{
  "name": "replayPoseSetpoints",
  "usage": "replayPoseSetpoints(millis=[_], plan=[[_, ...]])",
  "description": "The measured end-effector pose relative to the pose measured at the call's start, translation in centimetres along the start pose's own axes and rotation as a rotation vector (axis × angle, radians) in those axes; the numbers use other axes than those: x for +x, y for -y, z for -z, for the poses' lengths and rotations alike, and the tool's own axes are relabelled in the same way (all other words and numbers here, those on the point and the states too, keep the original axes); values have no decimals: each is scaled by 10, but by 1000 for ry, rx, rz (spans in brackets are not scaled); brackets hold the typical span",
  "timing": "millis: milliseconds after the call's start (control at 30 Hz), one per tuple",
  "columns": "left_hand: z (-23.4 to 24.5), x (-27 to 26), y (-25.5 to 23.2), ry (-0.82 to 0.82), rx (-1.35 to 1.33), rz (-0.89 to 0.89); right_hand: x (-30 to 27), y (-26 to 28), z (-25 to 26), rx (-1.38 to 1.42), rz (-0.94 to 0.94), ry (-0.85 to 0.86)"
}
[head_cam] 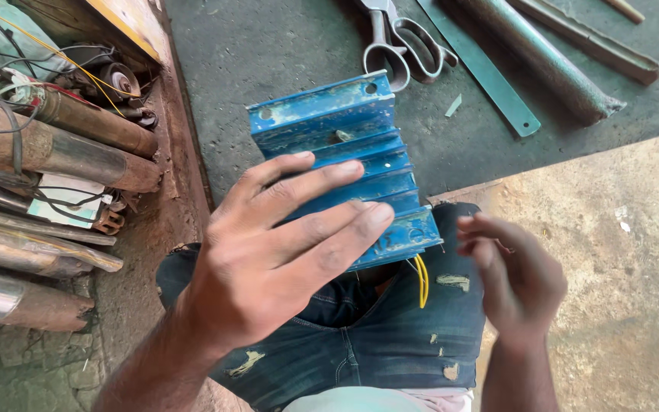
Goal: The person uses a metal rod and a cylindrical tool to tap and adjust a blue electrical component with copper windings. They repeatedly strike the rod against the component and inspect the internal wiring.
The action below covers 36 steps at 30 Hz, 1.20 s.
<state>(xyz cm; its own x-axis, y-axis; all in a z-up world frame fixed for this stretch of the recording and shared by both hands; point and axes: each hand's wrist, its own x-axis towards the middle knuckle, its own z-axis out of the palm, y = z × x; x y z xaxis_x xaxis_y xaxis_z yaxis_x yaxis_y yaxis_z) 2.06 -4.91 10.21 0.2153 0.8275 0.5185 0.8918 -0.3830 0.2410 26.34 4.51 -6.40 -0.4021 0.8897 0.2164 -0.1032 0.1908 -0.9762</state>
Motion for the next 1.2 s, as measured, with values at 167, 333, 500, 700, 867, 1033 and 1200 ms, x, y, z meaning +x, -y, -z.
replayPoseSetpoints(millis=[167, 333, 500, 700, 867, 1033, 1200], plan=[[-7, 14, 35, -116, -90, -95, 3, 34, -43, -274, 485, 123], [10, 25, 58, -70, -75, -202, 12, 25, -84, -280, 676, -112], [29, 18, 60, -9, 77, -206, 14, 18, -101, -255, 708, 11], [21, 0, 93, -123, -163, -191, 6, 22, -111, -129, 747, 147], [7, -13, 116, -277, -246, -133, -8, 26, -112, -92, 713, 203], [3, -31, 135, -439, -396, 56, -13, 27, -110, -26, 734, 213], [-1, -43, 158, -485, -503, 62, -12, 26, -110, -21, 730, 221]])
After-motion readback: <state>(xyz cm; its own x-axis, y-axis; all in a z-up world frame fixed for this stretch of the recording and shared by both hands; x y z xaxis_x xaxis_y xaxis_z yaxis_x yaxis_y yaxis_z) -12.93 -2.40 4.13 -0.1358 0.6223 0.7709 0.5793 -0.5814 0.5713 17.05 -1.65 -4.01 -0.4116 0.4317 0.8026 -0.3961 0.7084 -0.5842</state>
